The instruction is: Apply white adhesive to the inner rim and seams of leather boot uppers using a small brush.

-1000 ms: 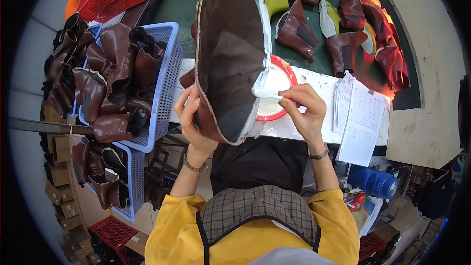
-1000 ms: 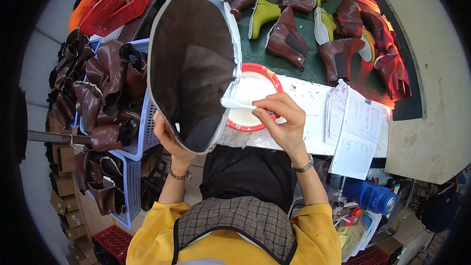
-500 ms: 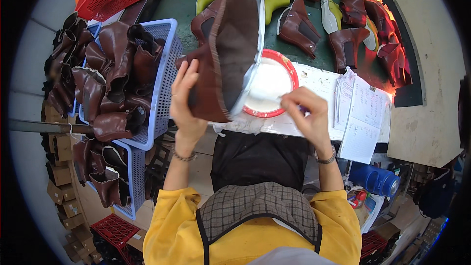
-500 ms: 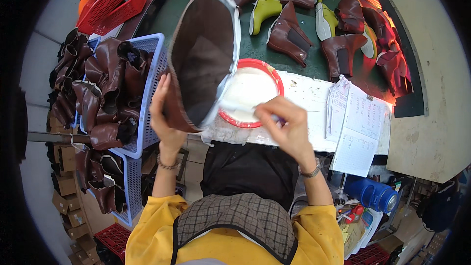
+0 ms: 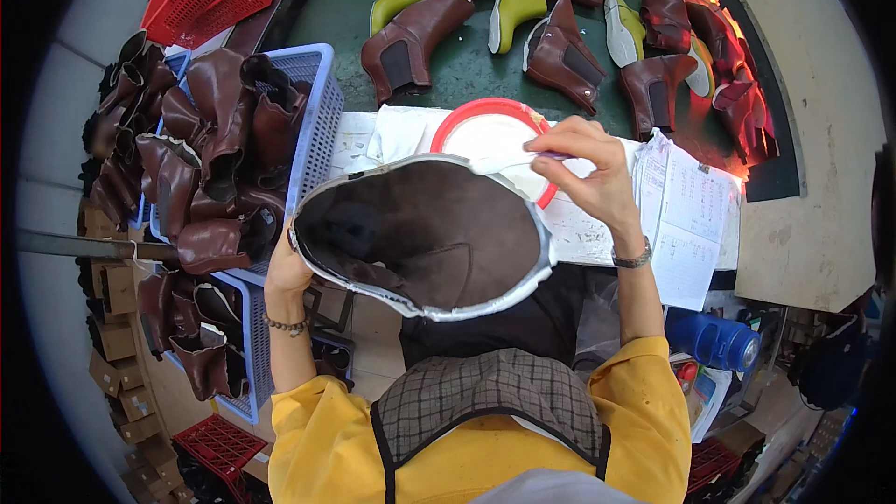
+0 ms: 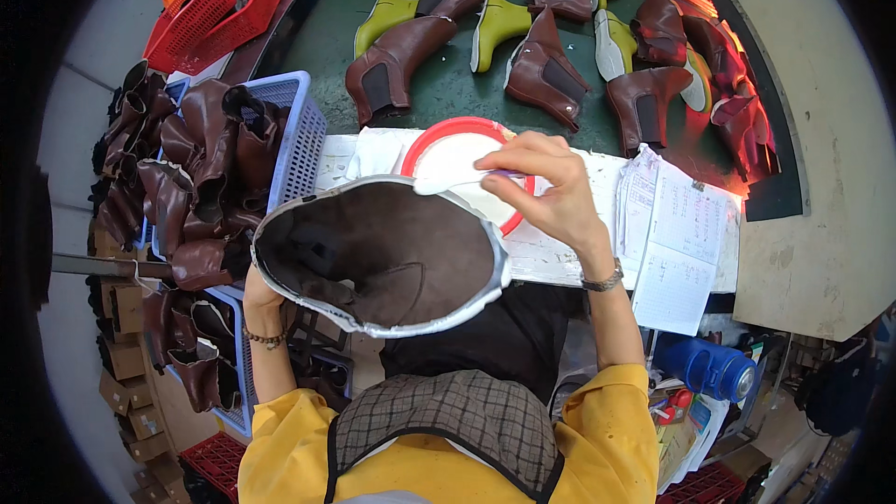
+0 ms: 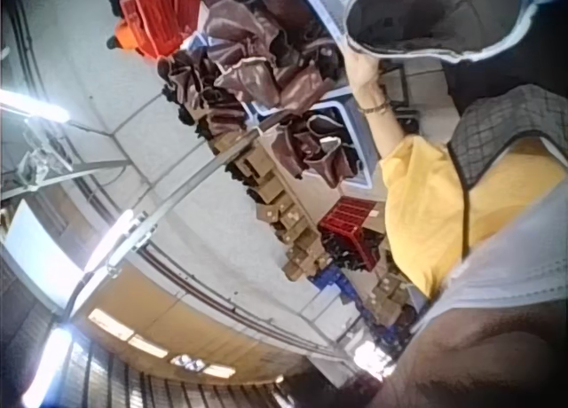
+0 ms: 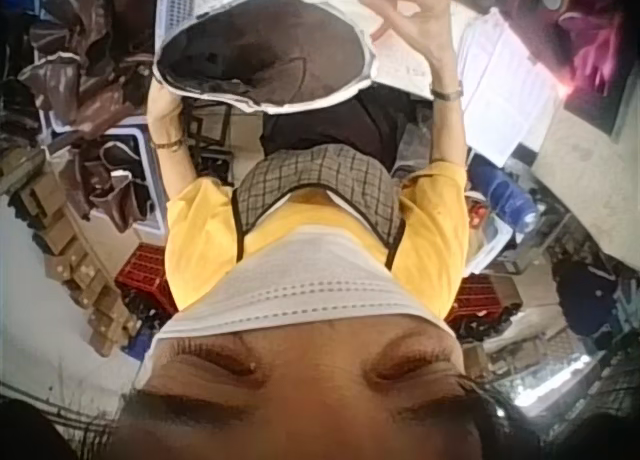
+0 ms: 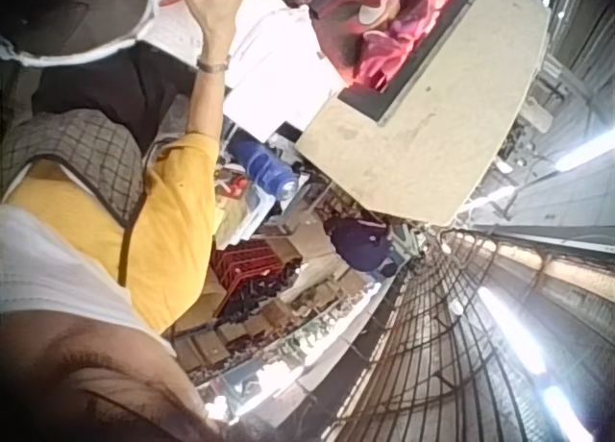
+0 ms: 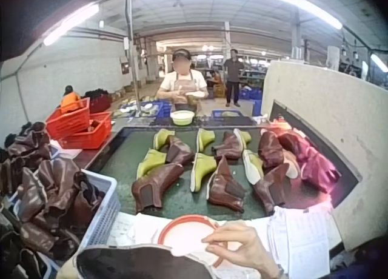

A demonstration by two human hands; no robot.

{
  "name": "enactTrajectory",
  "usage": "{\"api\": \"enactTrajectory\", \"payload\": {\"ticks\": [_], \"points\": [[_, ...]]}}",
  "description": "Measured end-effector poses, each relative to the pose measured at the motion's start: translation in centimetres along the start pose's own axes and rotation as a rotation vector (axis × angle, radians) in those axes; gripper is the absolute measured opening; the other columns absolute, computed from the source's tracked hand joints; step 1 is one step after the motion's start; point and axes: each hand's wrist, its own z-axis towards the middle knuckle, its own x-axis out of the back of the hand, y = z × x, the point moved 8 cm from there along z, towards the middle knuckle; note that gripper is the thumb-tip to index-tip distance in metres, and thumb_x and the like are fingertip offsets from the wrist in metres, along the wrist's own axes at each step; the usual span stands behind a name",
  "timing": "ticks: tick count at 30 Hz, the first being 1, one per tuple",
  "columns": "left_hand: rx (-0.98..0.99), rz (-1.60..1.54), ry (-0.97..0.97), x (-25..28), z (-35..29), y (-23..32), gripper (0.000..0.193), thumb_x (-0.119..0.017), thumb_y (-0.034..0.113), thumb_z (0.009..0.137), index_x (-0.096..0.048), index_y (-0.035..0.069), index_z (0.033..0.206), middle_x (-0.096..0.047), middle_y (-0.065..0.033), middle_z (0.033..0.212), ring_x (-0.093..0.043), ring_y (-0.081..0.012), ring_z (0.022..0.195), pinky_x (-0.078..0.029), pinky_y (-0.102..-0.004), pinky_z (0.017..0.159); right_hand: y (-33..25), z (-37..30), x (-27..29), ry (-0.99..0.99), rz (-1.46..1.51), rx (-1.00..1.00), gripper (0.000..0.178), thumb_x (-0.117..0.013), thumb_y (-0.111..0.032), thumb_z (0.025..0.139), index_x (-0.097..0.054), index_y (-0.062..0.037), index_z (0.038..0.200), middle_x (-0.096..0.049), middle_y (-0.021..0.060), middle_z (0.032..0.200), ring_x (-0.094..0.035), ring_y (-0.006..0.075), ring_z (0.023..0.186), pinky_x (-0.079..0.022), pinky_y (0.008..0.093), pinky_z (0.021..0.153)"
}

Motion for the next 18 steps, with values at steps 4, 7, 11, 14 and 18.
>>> {"api": "enactTrajectory", "payload": {"ticks": [4, 7, 11, 14, 18], "points": [[-0.07, -0.311, -0.026, 1.5, -0.1, 0.0, 0.049, -0.062, 0.007, 0.095, -0.051, -0.003, 0.142, -0.06, -0.0143, 0.139, -0.059, -0.0248, 0.123, -0.047, -0.0395, 0.108, 0.4, -0.2, 0.7, 0.025, -0.082, -0.034, 0.011, -0.08, -0.009, 0.08, -0.077, -0.0079, 0.09, -0.072, 0.003, 0.086, -0.065, 0.015, 0.079, -0.039, 0.0301, 0.079], [-0.146, -0.437, -0.106, 1.0, 0.0, 1.1, 0.047, -0.058, 0.012, 0.099, -0.05, -0.002, 0.143, -0.058, -0.0158, 0.141, -0.058, -0.0273, 0.126, -0.046, -0.0416, 0.11, 0.6, -2.4, 2.0, -0.013, -0.07, -0.129, 0.01, -0.08, -0.01, 0.081, -0.077, -0.0078, 0.09, -0.071, 0.002, 0.085, -0.065, 0.014, 0.078, -0.038, 0.0303, 0.08], [-0.155, -0.491, -0.298, -2.3, 1.0, 1.6, 0.046, -0.056, 0.014, 0.1, -0.05, -0.002, 0.143, -0.058, -0.0163, 0.142, -0.058, -0.0283, 0.126, -0.046, -0.0421, 0.111, 0.0, -1.3, 1.2, -0.03, -0.095, -0.05, 0.01, -0.079, -0.01, 0.082, -0.077, -0.0083, 0.091, -0.071, 0.0016, 0.085, -0.064, 0.0132, 0.077, -0.038, 0.0319, 0.083], [0.046, -0.633, -0.314, -3.6, 1.8, -1.4, 0.044, -0.056, 0.012, 0.1, -0.052, -0.004, 0.14, -0.06, -0.0159, 0.139, -0.06, -0.0273, 0.124, -0.047, -0.0404, 0.109, -0.1, 0.4, 0.0, -0.066, -0.042, -0.003, 0.01, -0.078, -0.01, 0.083, -0.077, -0.008, 0.093, -0.072, 0.0018, 0.087, -0.065, 0.0154, 0.082, -0.04, 0.0325, 0.085], [0.087, -0.26, -0.416, -4.4, 1.1, -4.3, 0.045, -0.058, 0.011, 0.1, -0.051, -0.001, 0.143, -0.058, -0.0148, 0.142, -0.059, -0.0255, 0.125, -0.046, -0.042, 0.111, -1.2, 2.1, -1.2, -0.145, -0.005, 0.08, 0.012, -0.078, -0.009, 0.082, -0.078, -0.0085, 0.094, -0.073, 0.0012, 0.09, -0.065, 0.0157, 0.086, -0.04, 0.0324, 0.085]]}}
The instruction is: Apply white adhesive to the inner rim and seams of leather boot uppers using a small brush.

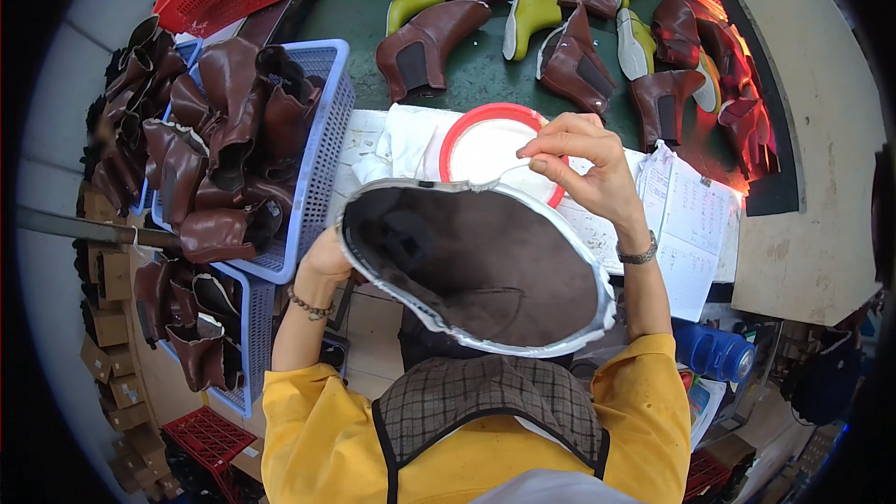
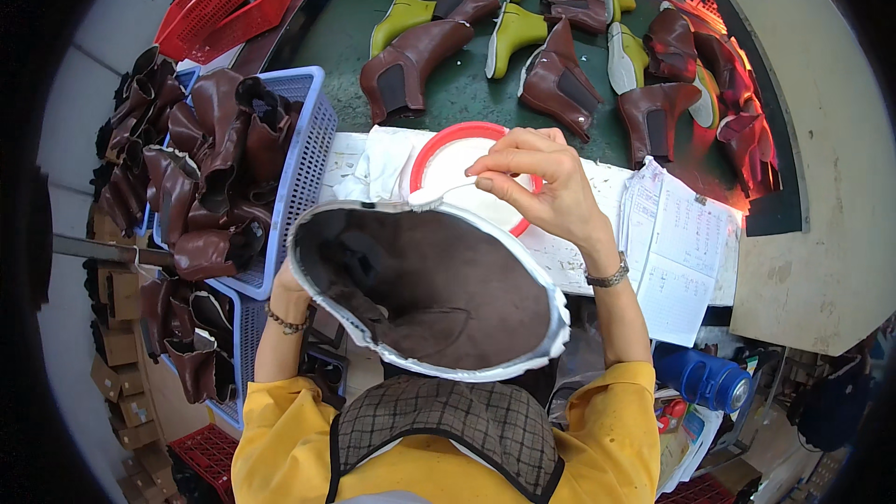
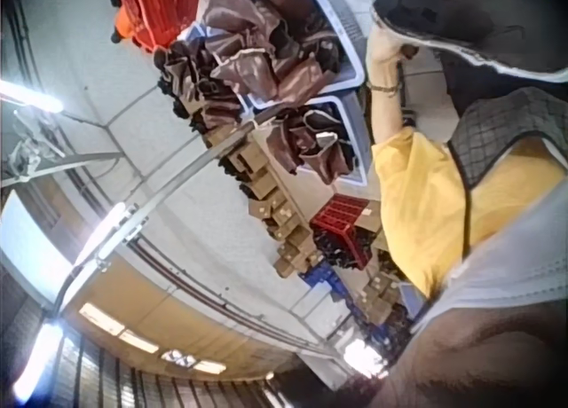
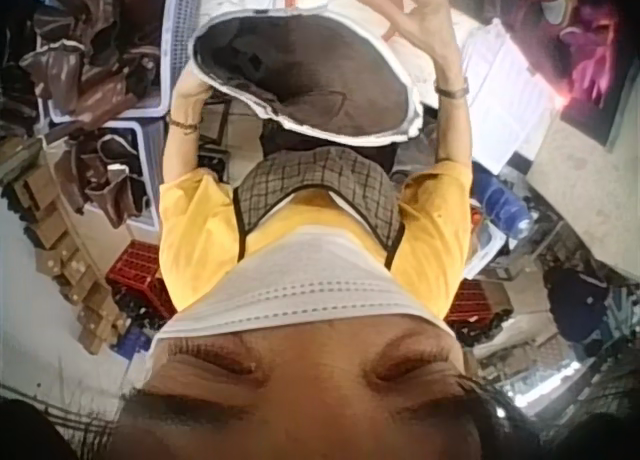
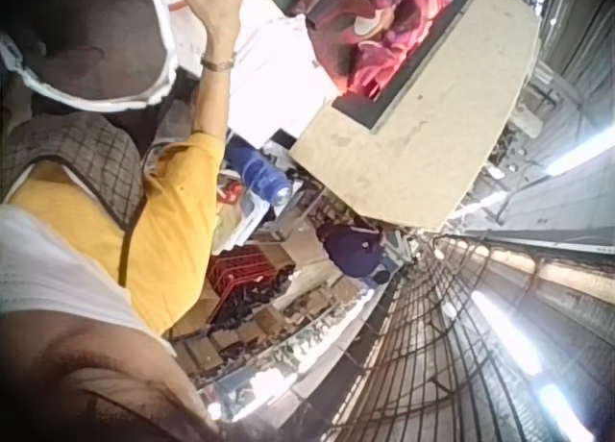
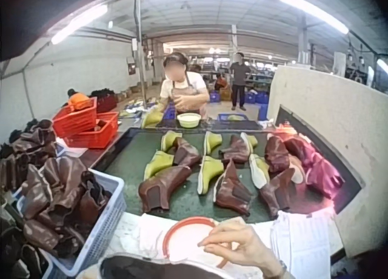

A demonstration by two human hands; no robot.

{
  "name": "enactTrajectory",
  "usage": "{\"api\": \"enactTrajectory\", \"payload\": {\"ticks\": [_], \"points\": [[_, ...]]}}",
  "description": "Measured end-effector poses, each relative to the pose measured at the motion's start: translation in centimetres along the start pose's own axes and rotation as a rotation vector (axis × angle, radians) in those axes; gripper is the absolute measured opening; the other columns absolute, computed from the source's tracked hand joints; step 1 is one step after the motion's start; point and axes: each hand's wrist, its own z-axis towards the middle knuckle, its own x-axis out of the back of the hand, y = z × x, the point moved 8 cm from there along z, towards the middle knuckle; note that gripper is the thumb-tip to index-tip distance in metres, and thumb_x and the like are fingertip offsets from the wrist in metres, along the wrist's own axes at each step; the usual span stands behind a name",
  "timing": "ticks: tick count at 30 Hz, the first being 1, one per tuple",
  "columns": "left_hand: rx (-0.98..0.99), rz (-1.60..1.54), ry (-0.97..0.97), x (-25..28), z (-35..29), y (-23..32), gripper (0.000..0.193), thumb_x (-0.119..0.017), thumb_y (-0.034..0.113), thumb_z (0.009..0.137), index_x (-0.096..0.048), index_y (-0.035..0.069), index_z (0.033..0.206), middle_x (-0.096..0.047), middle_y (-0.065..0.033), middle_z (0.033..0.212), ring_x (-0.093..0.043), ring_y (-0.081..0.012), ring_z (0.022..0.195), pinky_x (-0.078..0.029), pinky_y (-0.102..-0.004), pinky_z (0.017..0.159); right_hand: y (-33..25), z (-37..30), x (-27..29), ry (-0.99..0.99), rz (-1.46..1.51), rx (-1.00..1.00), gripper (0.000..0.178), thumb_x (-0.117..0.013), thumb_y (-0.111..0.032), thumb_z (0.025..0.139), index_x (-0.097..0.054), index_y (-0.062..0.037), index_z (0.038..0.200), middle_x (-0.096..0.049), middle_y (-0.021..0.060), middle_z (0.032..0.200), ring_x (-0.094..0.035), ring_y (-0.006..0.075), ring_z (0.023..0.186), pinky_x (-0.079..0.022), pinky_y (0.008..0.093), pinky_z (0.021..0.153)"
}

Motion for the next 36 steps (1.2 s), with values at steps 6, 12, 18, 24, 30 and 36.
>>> {"api": "enactTrajectory", "payload": {"ticks": [6, 12, 18, 24, 30, 36], "points": [[0.389, -0.051, 0.161, -4.4, 2.0, -0.7, 0.081, -0.067, -0.023, 0.054, -0.057, -0.006, 0.133, -0.071, -0.0141, 0.114, -0.069, -0.0203, 0.099, -0.058, -0.0326, 0.081, -2.1, 1.3, 0.8, -0.066, -0.083, 0.086, 0.014, -0.082, -0.011, 0.078, -0.079, -0.0101, 0.092, -0.07, 0.0003, 0.086, -0.063, 0.0152, 0.084, -0.039, 0.0325, 0.085], [0.606, -0.088, -0.006, -7.1, 2.6, -3.6, 0.082, -0.067, -0.024, 0.058, -0.054, -0.004, 0.137, -0.071, -0.0152, 0.113, -0.07, -0.0195, 0.097, -0.058, -0.0299, 0.076, -3.6, 3.6, -2.1, -0.111, -0.061, 0.23, 0.016, -0.083, -0.012, 0.077, -0.079, -0.0129, 0.092, -0.068, -0.0005, 0.089, -0.061, 0.0167, 0.086, -0.038, 0.0329, 0.088], [0.255, -0.095, 0.19, -2.4, 1.1, -1.3, 0.062, -0.074, -0.016, 0.065, -0.063, -0.005, 0.124, -0.072, -0.0134, 0.111, -0.071, -0.021, 0.094, -0.06, -0.0334, 0.075, -0.5, 1.6, -0.1, -0.037, 0.019, 0.137, 0.014, -0.081, -0.009, 0.078, -0.079, -0.0103, 0.092, -0.07, 0.0014, 0.092, -0.062, 0.0174, 0.091, -0.04, 0.0323, 0.088], [-0.046, -0.091, 0.594, -0.1, -1.2, 3.2, 0.052, -0.078, -0.007, 0.074, -0.062, -0.005, 0.124, -0.071, -0.0134, 0.107, -0.07, -0.0213, 0.084, -0.06, -0.032, 0.071, 4.2, -5.4, 3.5, 0.213, 0.042, -0.209, 0.014, -0.08, -0.007, 0.079, -0.078, -0.0065, 0.093, -0.071, 0.0053, 0.09, -0.064, 0.0172, 0.087, -0.042, 0.0315, 0.084], [0.014, 0.034, 0.561, -1.1, 1.1, 3.7, 0.073, -0.067, -0.018, 0.056, -0.06, -0.003, 0.127, -0.069, -0.0107, 0.116, -0.067, -0.0226, 0.106, -0.056, -0.0327, 0.088, 5.9, -8.9, 3.8, 0.388, 0.208, -0.258, 0.012, -0.074, -0.008, 0.089, -0.075, 0.0002, 0.098, -0.067, 0.0036, 0.087, -0.06, 0.0122, 0.084, -0.044, 0.0253, 0.072], [-0.186, -0.082, 0.527, -0.7, 10.4, 6.1, 0.063, -0.062, -0.011, 0.077, -0.051, 0.0, 0.138, -0.063, -0.0105, 0.129, -0.065, -0.0246, 0.113, -0.053, -0.0382, 0.099, 18.0, -14.5, 1.5, 0.667, 0.397, -0.734, 0.019, -0.056, -0.02, 0.106, -0.061, -0.0019, 0.105, -0.058, -0.0006, 0.074, -0.044, 0.0027, 0.05, -0.031, 0.0204, 0.043]]}}
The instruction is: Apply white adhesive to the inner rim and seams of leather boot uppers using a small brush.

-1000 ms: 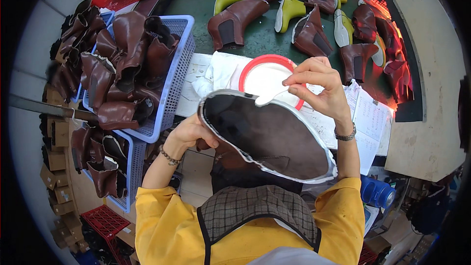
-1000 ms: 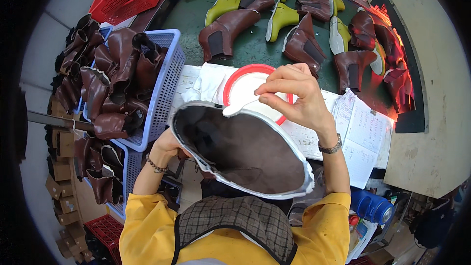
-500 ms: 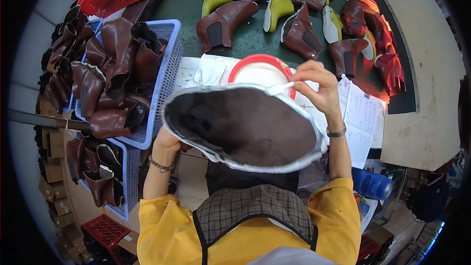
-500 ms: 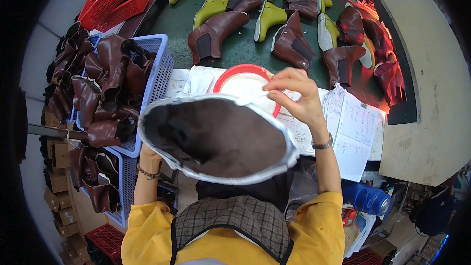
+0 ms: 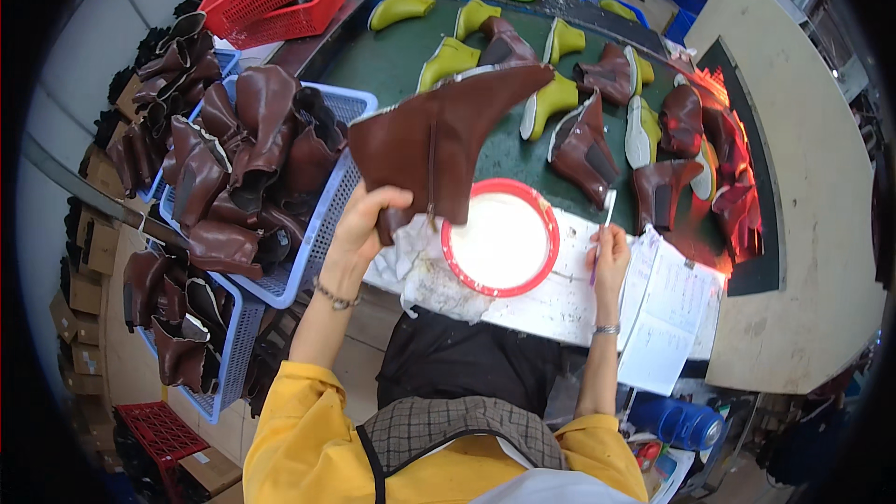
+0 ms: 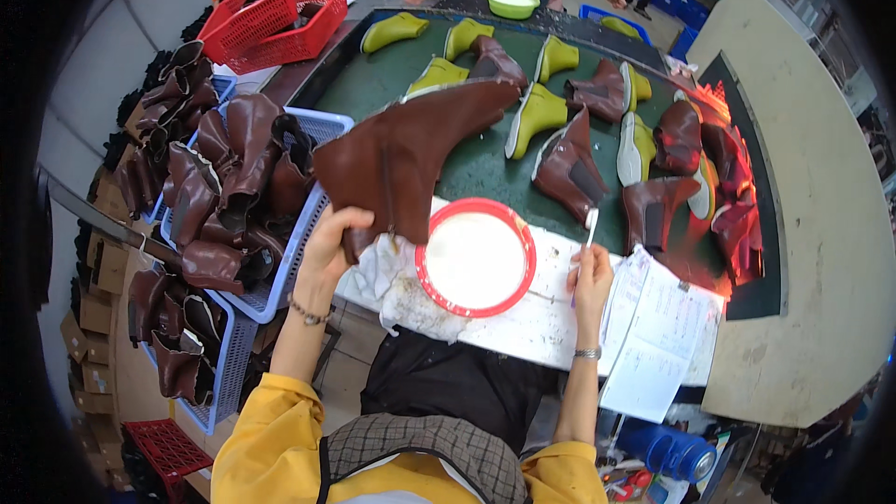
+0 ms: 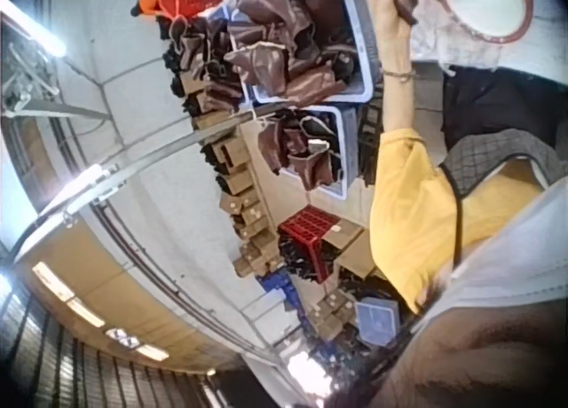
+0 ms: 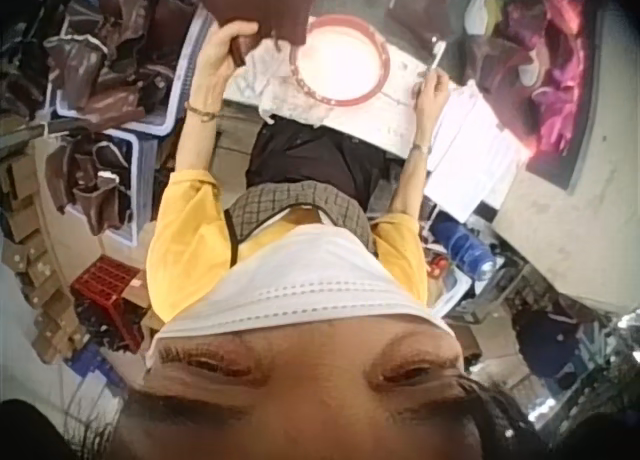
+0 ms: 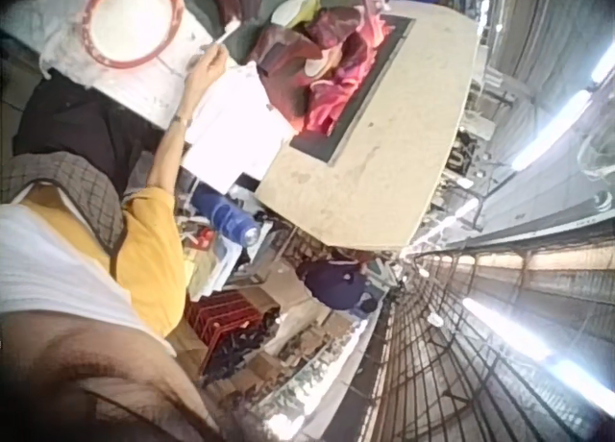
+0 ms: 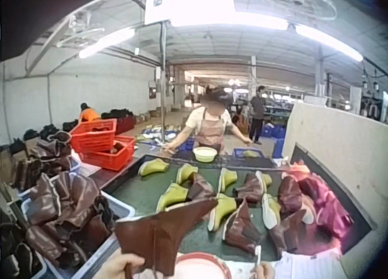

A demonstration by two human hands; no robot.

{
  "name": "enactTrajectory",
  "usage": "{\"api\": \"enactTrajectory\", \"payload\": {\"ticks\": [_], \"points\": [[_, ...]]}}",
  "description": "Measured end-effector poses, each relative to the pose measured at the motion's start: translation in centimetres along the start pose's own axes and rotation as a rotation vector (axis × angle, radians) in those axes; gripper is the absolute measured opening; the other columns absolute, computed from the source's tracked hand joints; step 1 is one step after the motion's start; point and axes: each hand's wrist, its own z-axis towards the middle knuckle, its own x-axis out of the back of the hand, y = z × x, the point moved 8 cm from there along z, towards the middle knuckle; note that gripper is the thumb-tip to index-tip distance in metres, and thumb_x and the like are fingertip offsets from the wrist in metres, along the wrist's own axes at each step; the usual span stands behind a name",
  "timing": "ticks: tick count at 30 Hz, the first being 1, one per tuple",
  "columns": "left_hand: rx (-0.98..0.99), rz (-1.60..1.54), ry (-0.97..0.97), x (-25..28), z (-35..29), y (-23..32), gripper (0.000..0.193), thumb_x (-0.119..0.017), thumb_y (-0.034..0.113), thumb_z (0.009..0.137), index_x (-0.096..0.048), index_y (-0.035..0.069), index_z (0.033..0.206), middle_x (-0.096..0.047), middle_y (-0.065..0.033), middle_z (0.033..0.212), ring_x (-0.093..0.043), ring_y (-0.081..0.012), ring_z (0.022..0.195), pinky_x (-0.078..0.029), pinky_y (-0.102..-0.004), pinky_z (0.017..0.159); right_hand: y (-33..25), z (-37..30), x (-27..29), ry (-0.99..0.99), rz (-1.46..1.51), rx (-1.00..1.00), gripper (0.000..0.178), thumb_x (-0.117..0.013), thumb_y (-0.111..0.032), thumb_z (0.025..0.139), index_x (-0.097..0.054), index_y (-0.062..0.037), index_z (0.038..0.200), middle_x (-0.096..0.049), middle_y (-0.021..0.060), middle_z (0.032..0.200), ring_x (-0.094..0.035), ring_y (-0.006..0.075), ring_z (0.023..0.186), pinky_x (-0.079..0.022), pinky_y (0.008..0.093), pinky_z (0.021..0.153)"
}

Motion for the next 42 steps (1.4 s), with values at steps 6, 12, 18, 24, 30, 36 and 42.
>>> {"api": "enactTrajectory", "payload": {"ticks": [6, 12, 18, 24, 30, 36, 42], "points": [[-0.611, 0.528, 0.129, -1.0, 11.7, 4.8, 0.053, -0.069, -0.001, 0.086, -0.053, -0.002, 0.137, -0.068, -0.0122, 0.123, -0.065, -0.0225, 0.112, -0.05, -0.0335, 0.098, 3.7, 0.4, 0.4, 0.046, -0.074, 0.059, 0.013, -0.055, -0.014, 0.105, -0.059, -0.0026, 0.102, -0.054, -0.0035, 0.069, -0.041, 0.0013, 0.049, -0.03, 0.02, 0.042], [-0.886, 1.213, 0.586, -0.5, 20.9, 6.4, 0.064, -0.063, -0.002, 0.085, -0.046, 0.01, 0.145, -0.064, -0.0222, 0.127, -0.061, -0.0462, 0.112, -0.05, -0.0519, 0.091, 2.7, -0.3, 0.5, 0.097, -0.065, -0.037, 0.013, -0.054, -0.017, 0.106, -0.058, -0.0054, 0.102, -0.05, -0.004, 0.068, -0.04, 0.0014, 0.047, -0.03, 0.0188, 0.039], [-0.763, 1.394, 0.693, 2.7, 32.7, 7.4, 0.069, -0.071, 0.0, 0.08, -0.052, 0.022, 0.142, -0.063, -0.0109, 0.128, -0.059, -0.0383, 0.117, -0.051, -0.0479, 0.095, 5.0, -0.3, 0.6, 0.096, -0.033, -0.041, 0.011, -0.054, -0.016, 0.105, -0.057, -0.0054, 0.105, -0.051, -0.0024, 0.069, -0.04, 0.0023, 0.046, -0.03, 0.019, 0.039], [-0.653, 1.474, 0.627, 0.8, 35.0, 6.1, 0.088, -0.083, 0.01, 0.068, -0.042, 0.016, 0.145, -0.041, -0.0248, 0.148, -0.041, -0.0451, 0.137, -0.045, -0.0513, 0.107, 6.1, -0.1, 1.3, 0.155, -0.046, -0.032, 0.012, -0.055, -0.018, 0.105, -0.056, -0.0062, 0.106, -0.051, -0.0021, 0.067, -0.039, 0.0031, 0.044, -0.028, 0.0204, 0.037], [-0.617, 1.368, 0.102, -9.4, 33.6, 5.4, 0.048, -0.076, 0.019, 0.075, -0.069, 0.013, 0.123, -0.066, -0.0213, 0.12, -0.062, -0.0384, 0.114, -0.05, -0.0474, 0.099, 5.1, -0.2, 1.1, 0.138, -0.01, -0.036, 0.011, -0.055, -0.017, 0.105, -0.054, -0.0064, 0.106, -0.051, -0.0022, 0.067, -0.036, 0.0022, 0.043, -0.027, 0.0199, 0.037], [-0.636, 1.743, -0.629, -13.4, 26.0, 1.6, 0.041, -0.067, 0.012, 0.077, -0.071, 0.011, 0.118, -0.073, -0.0173, 0.108, -0.069, -0.0374, 0.101, -0.056, -0.0472, 0.086, 5.1, 0.1, 1.0, 0.124, 0.007, 0.018, 0.011, -0.054, -0.015, 0.105, -0.057, -0.0056, 0.108, -0.051, -0.0041, 0.07, -0.039, 0.0011, 0.048, -0.028, 0.0181, 0.039], [-0.606, 1.827, -0.493, -8.1, 17.5, 0.4, 0.037, -0.063, 0.004, 0.078, -0.073, 0.014, 0.112, -0.072, -0.0189, 0.103, -0.069, -0.0395, 0.098, -0.056, -0.0497, 0.084, 5.6, 0.1, 1.6, 0.13, 0.025, 0.079, 0.013, -0.055, -0.016, 0.104, -0.058, -0.0034, 0.101, -0.053, -0.0015, 0.068, -0.039, 0.0026, 0.045, -0.029, 0.0196, 0.039]]}}
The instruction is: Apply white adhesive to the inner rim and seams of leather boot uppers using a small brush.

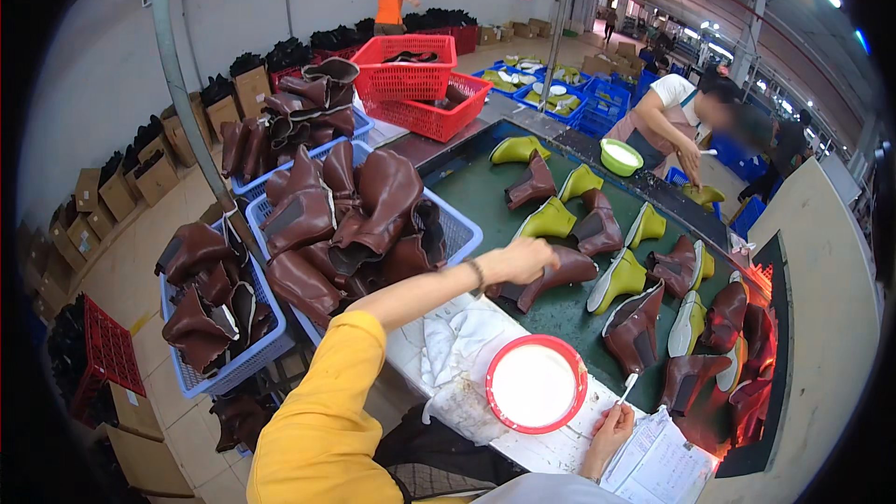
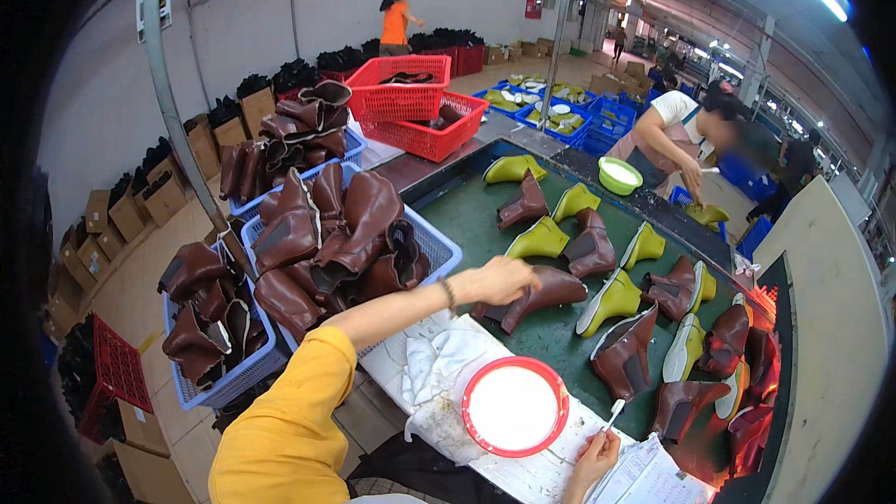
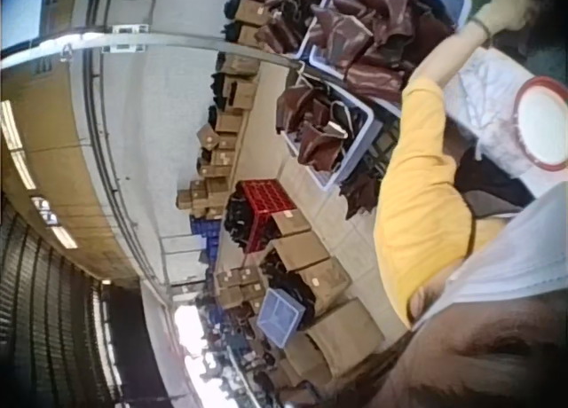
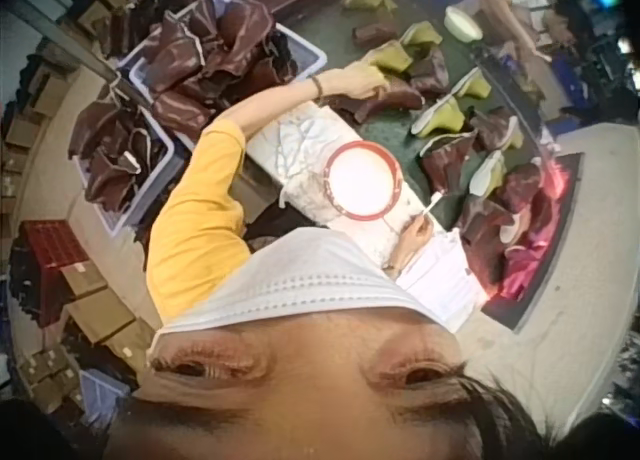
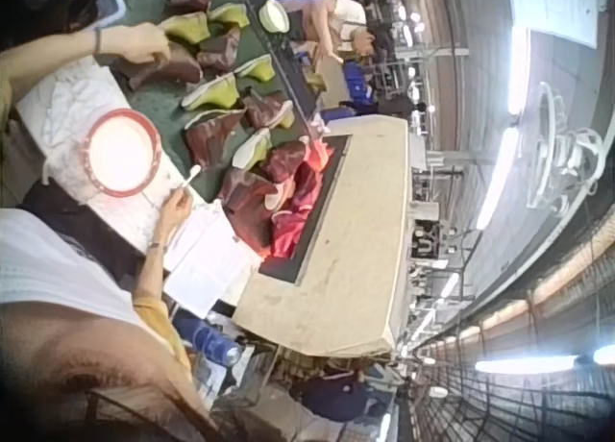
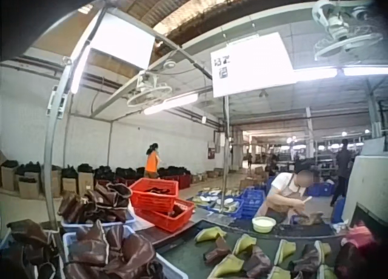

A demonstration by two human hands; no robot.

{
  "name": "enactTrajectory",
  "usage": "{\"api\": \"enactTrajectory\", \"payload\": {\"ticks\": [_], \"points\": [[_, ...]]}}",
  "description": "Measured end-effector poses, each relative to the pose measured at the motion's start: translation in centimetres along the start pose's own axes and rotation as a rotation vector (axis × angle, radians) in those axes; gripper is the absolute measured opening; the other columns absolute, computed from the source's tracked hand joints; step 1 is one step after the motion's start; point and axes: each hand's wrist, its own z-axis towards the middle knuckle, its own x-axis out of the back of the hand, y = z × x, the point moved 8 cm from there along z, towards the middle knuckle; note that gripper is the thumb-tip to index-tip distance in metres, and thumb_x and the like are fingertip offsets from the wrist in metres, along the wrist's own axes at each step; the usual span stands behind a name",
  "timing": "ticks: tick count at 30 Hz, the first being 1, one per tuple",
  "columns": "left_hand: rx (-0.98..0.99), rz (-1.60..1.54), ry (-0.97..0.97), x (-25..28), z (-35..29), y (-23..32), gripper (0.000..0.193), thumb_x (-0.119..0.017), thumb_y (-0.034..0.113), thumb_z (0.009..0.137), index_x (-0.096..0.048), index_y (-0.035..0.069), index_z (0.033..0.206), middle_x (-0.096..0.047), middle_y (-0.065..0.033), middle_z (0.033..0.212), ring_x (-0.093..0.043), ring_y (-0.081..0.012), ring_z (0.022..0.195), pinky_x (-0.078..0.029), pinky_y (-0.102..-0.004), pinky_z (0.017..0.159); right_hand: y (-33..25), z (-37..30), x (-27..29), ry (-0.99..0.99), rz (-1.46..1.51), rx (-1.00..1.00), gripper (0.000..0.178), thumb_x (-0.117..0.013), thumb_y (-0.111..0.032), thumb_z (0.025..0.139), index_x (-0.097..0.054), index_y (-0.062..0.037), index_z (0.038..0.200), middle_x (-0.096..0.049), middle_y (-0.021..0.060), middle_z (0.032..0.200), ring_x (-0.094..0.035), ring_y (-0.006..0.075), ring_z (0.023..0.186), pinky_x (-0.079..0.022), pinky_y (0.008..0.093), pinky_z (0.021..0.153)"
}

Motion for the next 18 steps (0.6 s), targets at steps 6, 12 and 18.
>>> {"api": "enactTrajectory", "payload": {"ticks": [6, 12, 18], "points": [[0.105, -0.042, -0.025, -1.3, -4.7, -4.3, 0.032, -0.066, 0.008, 0.081, -0.075, 0.015, 0.111, -0.074, -0.0145, 0.098, -0.07, -0.0368, 0.092, -0.056, -0.0491, 0.079, -0.6, 0.1, -1.3, -0.025, -0.019, 0.016, 0.022, -0.055, -0.019, 0.105, -0.057, -0.0048, 0.089, -0.051, -0.0016, 0.064, -0.039, 0.003, 0.045, -0.029, 0.0207, 0.039], [0.182, -0.079, 0.077, -1.2, -3.6, -4.2, 0.028, -0.062, 0.005, 0.078, -0.078, 0.012, 0.1, -0.075, -0.0155, 0.1, -0.071, -0.0362, 0.096, -0.055, -0.0476, 0.083, -0.6, 0.1, -1.0, 0.01, -0.072, 0.029, 0.025, -0.05, -0.024, 0.107, -0.054, -0.0073, 0.089, -0.049, -0.002, 0.062, -0.037, 0.0035, 0.043, -0.028, 0.021, 0.037], [0.194, -0.107, 0.136, -1.2, -3.5, -5.1, 0.011, -0.067, 0.011, 0.078, -0.077, 0.012, 0.083, -0.074, -0.0137, 0.087, -0.071, -0.0348, 0.087, -0.055, -0.0484, 0.076, -0.7, 0.1, -1.6, -0.007, -0.04, -0.088, 0.03, -0.046, -0.028, 0.108, -0.055, -0.0094, 0.087, -0.048, -0.002, 0.061, -0.037, 0.0041, 0.041, -0.026, 0.0216, 0.034]]}}
